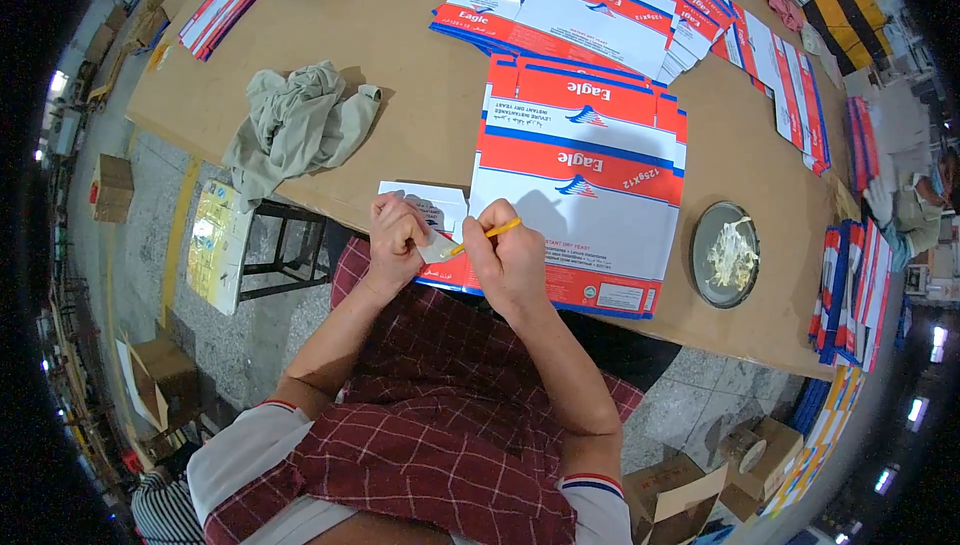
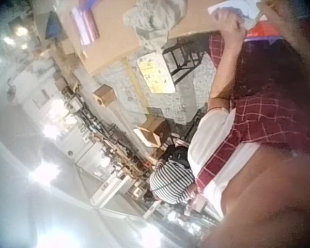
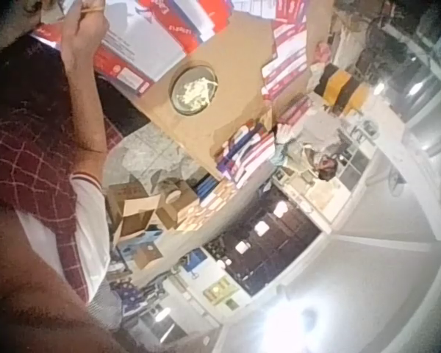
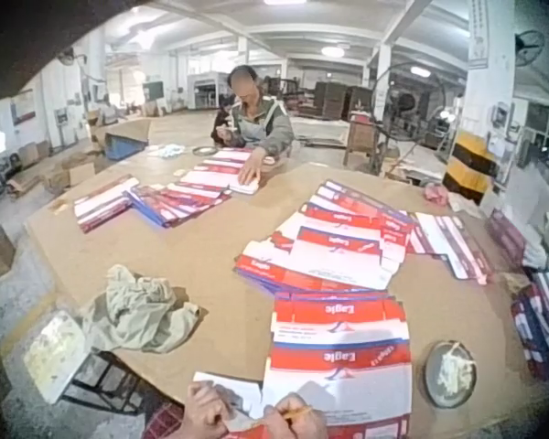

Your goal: Applying glue to cardboard box flaps with a brush.

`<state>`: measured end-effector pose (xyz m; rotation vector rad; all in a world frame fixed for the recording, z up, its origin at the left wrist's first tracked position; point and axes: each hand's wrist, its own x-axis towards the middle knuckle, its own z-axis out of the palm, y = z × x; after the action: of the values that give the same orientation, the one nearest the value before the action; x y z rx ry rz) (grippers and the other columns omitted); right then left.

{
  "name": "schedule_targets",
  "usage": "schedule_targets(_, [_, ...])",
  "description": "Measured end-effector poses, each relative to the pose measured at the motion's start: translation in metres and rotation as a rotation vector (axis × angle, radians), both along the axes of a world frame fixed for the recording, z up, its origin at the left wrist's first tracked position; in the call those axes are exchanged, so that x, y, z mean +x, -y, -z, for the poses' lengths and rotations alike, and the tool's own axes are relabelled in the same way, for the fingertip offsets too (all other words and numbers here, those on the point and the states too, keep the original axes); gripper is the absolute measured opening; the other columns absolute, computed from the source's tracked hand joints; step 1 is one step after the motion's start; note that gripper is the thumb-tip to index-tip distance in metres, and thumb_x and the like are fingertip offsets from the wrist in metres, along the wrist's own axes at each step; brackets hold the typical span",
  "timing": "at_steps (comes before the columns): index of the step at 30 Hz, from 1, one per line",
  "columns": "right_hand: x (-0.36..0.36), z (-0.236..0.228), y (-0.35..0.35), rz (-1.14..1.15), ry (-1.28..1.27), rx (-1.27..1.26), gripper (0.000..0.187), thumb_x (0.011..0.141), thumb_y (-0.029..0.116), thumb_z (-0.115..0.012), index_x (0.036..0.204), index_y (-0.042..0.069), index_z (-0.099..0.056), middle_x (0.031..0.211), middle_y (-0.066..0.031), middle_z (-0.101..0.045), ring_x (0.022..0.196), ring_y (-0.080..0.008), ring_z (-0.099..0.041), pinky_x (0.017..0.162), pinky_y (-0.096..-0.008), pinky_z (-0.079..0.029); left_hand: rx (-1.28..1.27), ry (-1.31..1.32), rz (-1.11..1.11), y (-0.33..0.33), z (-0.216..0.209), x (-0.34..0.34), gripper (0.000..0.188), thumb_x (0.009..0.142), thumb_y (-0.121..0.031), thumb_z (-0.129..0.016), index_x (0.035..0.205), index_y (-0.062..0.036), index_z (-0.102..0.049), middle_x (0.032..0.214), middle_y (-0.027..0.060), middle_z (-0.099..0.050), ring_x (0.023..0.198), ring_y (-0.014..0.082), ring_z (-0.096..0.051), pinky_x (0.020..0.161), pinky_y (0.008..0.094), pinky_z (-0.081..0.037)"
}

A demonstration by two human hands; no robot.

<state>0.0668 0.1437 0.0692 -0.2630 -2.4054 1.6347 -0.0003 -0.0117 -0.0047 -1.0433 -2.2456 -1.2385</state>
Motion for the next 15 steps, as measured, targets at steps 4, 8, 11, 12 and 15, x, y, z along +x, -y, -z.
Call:
schedule_targets(4, [0.006,0.005,-0.007,-0.01,0.022,-0.006,0.02,0.083,0.012,-0.054,0.068,0.002,-0.043,0.054,-0.0068,-0.048,0.046,-0.0124,-0.046,0.044,-0.0278,-0.035,-0.004,-0.01,0.006,0.002,0.004,-0.002,0.027,0.053,0.004,-0.061,0.058,-0.0097,-0.038,0.062,0.002,-0.047,0.066,0.0197,-0.049,0.077,0.0361,-0.034])
schedule_targets(8, [0.011,0.01,-0.005,0.054,-0.009,-0.15,0.02,0.083,0.012,-0.055,0.068,0.002,-0.044,0.052,-0.0044,-0.046,0.047,-0.0095,-0.043,0.043,-0.0268,-0.034,0.0,-0.01,0.006,0.002,0.002,-0.002,0.028,0.053,0.005,-0.06,0.058,-0.0099,-0.038,0.063,0.002,-0.047,0.066,0.0197,-0.05,0.077,0.036,-0.034])
schedule_targets(11, [0.015,0.017,-0.003,0.045,-0.043,-0.137,0.019,0.083,0.012,-0.054,0.069,0.003,-0.044,0.051,-0.0031,-0.046,0.047,-0.0081,-0.042,0.043,-0.026,-0.033,0.0,-0.007,0.007,0.001,0.003,-0.002,0.028,0.053,0.006,-0.06,0.058,-0.0099,-0.038,0.063,0.002,-0.048,0.066,0.0196,-0.05,0.078,0.0361,-0.034])
schedule_targets(12, [0.017,0.018,-0.003,0.024,-0.043,-0.098,0.019,0.083,0.011,-0.054,0.069,0.003,-0.044,0.051,-0.0026,-0.045,0.047,-0.0077,-0.041,0.043,-0.0255,-0.032,0.004,0.004,0.005,0.001,0.004,-0.002,0.028,0.053,0.006,-0.06,0.059,-0.0098,-0.038,0.064,0.0021,-0.048,0.066,0.0195,-0.05,0.078,0.0362,-0.034])
schedule_targets(15, [0.021,0.016,-0.011,0.054,-0.008,-0.139,0.019,0.083,0.011,-0.053,0.068,0.004,-0.044,0.05,-0.0016,-0.045,0.046,-0.0061,-0.041,0.042,-0.024,-0.032,-0.007,-0.016,0.003,0.001,0.004,-0.003,0.028,0.054,0.005,-0.06,0.059,-0.0098,-0.038,0.064,0.0023,-0.048,0.067,0.0195,-0.05,0.078,0.0365,-0.034])
